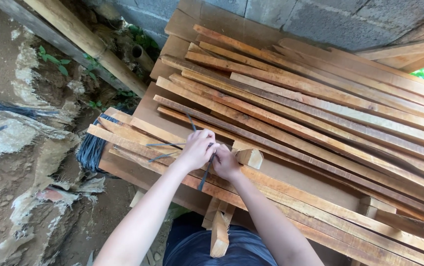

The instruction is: Bundling several thin wood strips together using plastic ties and tying them securely.

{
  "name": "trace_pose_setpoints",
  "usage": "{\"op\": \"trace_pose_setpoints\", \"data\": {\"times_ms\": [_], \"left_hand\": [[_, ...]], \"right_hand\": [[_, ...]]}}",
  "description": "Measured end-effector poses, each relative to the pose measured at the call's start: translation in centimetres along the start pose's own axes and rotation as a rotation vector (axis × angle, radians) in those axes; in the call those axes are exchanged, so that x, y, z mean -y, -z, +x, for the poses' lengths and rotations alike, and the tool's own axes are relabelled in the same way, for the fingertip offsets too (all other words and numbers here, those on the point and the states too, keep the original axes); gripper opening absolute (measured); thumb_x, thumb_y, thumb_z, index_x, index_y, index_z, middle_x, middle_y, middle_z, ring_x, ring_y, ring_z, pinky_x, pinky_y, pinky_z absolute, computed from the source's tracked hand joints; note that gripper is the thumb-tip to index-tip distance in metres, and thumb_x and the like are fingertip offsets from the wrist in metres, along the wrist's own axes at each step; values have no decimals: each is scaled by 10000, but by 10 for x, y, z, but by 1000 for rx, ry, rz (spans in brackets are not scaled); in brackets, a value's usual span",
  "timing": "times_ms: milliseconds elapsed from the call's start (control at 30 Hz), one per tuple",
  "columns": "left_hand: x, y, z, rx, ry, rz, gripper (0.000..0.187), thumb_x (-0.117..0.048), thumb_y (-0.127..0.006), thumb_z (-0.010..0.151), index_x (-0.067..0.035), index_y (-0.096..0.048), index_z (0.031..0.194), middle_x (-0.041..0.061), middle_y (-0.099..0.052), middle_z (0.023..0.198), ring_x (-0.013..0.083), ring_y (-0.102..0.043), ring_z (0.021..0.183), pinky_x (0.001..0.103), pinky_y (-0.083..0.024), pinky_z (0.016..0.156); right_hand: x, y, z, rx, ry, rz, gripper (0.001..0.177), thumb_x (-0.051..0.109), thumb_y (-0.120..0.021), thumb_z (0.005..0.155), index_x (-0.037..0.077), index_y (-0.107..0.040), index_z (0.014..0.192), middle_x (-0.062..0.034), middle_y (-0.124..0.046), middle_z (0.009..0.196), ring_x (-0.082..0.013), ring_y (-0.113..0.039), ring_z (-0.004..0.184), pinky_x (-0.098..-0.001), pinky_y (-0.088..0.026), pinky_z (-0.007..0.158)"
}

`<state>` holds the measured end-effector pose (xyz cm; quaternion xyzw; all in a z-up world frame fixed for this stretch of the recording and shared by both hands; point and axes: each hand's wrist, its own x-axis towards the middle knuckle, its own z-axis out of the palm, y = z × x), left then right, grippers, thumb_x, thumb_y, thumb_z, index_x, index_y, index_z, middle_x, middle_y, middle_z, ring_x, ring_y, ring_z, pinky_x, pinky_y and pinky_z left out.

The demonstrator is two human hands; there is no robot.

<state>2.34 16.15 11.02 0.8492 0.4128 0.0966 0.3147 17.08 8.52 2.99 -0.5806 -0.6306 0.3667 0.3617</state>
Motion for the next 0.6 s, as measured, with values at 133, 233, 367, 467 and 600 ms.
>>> {"op": "trace_pose_setpoints", "data": {"times_ms": [133,233,367,467,600], "left_hand": [[21,-36,28,39,82,26,243,-277,-581,980,-72,-712,987,108,-621,1124,317,-565,1099,499,-358,1058],[37,-43,34,42,151,-55,302,-310,-582,1002,-28,-677,1048,165,-658,1118,361,-630,1077,505,-454,962],[48,-43,31,56,204,-135,375,-349,-551,1013,2,-682,1028,203,-673,1121,385,-678,1010,470,-551,886],[33,-31,22,39,311,-224,421,-410,-576,997,-6,-656,1087,196,-698,1117,353,-697,1016,447,-558,887],[6,1,5,103,277,-125,693,-509,-704,896,-15,-523,1346,188,-669,1226,387,-645,1102,489,-493,841]], "right_hand": [[-26,-3,-2,-66,132,122,240,35,-542,877,7,-668,1079,-176,-663,1173,-350,-615,1149,-426,-503,975],[-30,-5,-1,-29,88,138,224,48,-528,925,16,-712,1049,-173,-693,1109,-330,-643,1100,-428,-492,1015],[-8,1,5,26,-43,41,222,168,-571,1008,-16,-695,1004,-181,-663,963,-319,-645,930,-421,-516,861],[-13,-3,2,28,-63,6,238,177,-544,1044,-20,-672,1007,-177,-652,952,-313,-641,901,-415,-514,857],[-34,-12,1,8,-50,71,248,145,-543,1014,5,-691,874,-164,-670,936,-308,-654,892,-416,-513,866]]}}
